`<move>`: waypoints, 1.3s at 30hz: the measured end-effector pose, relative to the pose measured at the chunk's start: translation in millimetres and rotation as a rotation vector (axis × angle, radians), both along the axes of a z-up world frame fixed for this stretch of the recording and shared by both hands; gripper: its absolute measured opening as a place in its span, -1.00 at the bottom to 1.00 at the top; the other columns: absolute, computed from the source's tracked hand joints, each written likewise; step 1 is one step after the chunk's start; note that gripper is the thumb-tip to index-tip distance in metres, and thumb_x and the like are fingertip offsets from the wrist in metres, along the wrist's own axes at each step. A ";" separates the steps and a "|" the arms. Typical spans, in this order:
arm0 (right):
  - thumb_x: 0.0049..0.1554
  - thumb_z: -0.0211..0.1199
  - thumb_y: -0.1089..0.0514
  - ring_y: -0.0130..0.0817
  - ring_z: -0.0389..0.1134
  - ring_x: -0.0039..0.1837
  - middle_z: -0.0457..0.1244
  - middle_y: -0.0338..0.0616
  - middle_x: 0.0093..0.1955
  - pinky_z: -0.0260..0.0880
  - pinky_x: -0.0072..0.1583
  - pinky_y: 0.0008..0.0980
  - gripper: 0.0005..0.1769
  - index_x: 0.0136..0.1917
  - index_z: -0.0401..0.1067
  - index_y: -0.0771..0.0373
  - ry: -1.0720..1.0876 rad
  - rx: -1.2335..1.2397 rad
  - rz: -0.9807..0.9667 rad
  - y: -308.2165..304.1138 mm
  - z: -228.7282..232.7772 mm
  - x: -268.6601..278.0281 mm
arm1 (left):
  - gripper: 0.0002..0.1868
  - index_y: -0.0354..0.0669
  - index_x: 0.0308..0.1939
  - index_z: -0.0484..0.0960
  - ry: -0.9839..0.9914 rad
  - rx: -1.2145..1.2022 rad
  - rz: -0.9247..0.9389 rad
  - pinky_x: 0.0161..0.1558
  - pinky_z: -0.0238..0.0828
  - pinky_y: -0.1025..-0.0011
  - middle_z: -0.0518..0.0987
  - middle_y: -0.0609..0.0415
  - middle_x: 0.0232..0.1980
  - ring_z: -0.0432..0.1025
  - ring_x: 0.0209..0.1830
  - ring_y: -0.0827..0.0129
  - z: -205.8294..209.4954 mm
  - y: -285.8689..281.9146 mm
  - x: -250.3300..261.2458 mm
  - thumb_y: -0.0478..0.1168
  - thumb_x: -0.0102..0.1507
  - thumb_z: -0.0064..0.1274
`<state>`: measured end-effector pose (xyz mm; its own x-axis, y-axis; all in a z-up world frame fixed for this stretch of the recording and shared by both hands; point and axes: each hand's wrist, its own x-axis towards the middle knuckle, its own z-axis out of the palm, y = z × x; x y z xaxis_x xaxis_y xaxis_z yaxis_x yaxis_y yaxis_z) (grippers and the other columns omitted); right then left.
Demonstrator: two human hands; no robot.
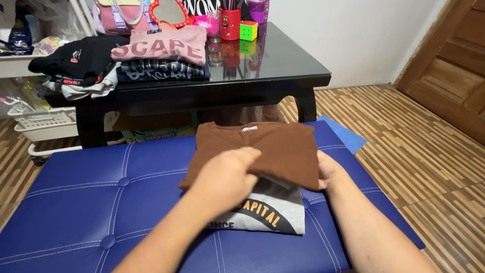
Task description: The person folds several t-shirts one by one on a blue ottoman. They smooth each shirt, fold the sides and bottom, then stack the folded shirts on a nearby table.
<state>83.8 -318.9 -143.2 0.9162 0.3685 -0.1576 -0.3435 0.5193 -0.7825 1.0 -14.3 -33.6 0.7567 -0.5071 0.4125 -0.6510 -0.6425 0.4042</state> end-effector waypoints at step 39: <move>0.30 -0.08 -0.26 -0.07 0.35 0.32 0.30 0.04 0.35 0.34 0.33 -0.04 -0.36 0.38 0.37 0.23 0.098 0.016 -0.093 25.3 42.3 -6.0 | -0.21 -0.13 0.26 0.52 0.245 -0.033 0.293 0.33 0.32 0.24 0.54 -0.12 0.25 0.38 0.34 0.11 32.6 40.6 -31.7 0.02 0.00 0.41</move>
